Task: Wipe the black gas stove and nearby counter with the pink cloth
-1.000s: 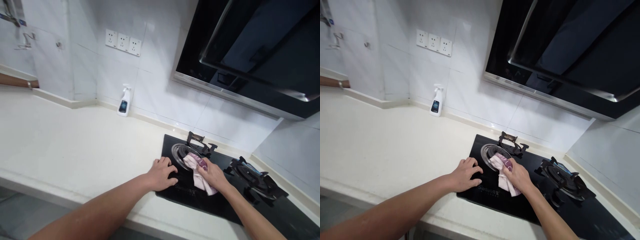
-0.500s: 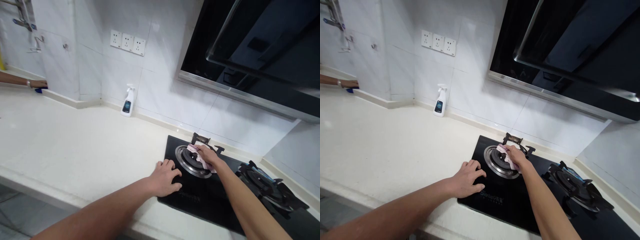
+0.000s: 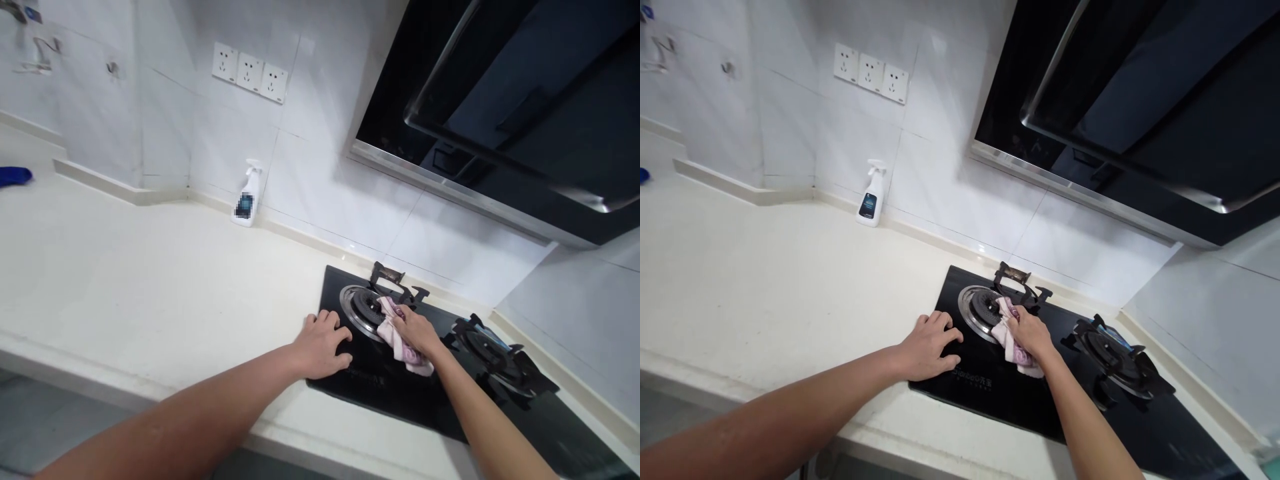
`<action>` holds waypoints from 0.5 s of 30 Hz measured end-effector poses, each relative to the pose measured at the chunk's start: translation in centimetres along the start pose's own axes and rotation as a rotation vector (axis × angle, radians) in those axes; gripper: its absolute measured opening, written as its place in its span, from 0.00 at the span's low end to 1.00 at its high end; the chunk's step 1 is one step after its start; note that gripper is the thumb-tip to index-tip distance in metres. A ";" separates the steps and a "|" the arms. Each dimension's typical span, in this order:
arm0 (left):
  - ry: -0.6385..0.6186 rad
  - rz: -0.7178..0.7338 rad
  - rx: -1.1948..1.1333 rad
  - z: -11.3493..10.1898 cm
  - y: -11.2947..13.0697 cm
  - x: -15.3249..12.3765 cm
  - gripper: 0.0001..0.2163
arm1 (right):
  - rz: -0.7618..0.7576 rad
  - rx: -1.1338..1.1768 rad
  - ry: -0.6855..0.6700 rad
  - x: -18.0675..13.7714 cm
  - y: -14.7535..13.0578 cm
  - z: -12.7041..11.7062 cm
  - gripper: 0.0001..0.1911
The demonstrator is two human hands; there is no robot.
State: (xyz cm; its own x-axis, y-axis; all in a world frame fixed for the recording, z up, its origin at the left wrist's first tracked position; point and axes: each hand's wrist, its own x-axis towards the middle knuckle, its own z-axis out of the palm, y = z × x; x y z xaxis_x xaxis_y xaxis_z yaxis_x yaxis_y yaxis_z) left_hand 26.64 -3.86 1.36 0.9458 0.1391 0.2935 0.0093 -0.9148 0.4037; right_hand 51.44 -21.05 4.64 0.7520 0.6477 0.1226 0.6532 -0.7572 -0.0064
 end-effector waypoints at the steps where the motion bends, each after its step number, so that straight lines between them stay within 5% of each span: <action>1: 0.001 -0.002 0.003 0.0 0.0 0.0 0.17 | 0.000 0.007 0.006 -0.5 -0.3 -0.1 0.23; 10: 0.007 0.007 0.022 0.2 -0.1 0.1 0.17 | -0.103 0.099 0.048 -3.8 -3.6 -0.3 0.21; 15: 0.009 0.008 0.013 0.3 -0.3 0.2 0.17 | -0.191 0.622 0.059 -4.5 -4.4 -0.5 0.22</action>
State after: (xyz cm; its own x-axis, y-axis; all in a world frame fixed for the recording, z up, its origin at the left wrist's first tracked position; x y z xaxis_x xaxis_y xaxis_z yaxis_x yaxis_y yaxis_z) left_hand 26.90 -3.66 1.00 0.9429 0.1347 0.3045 0.0058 -0.9210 0.3895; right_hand 45.14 -20.62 4.66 0.6227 0.7469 0.2332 0.7181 -0.4271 -0.5496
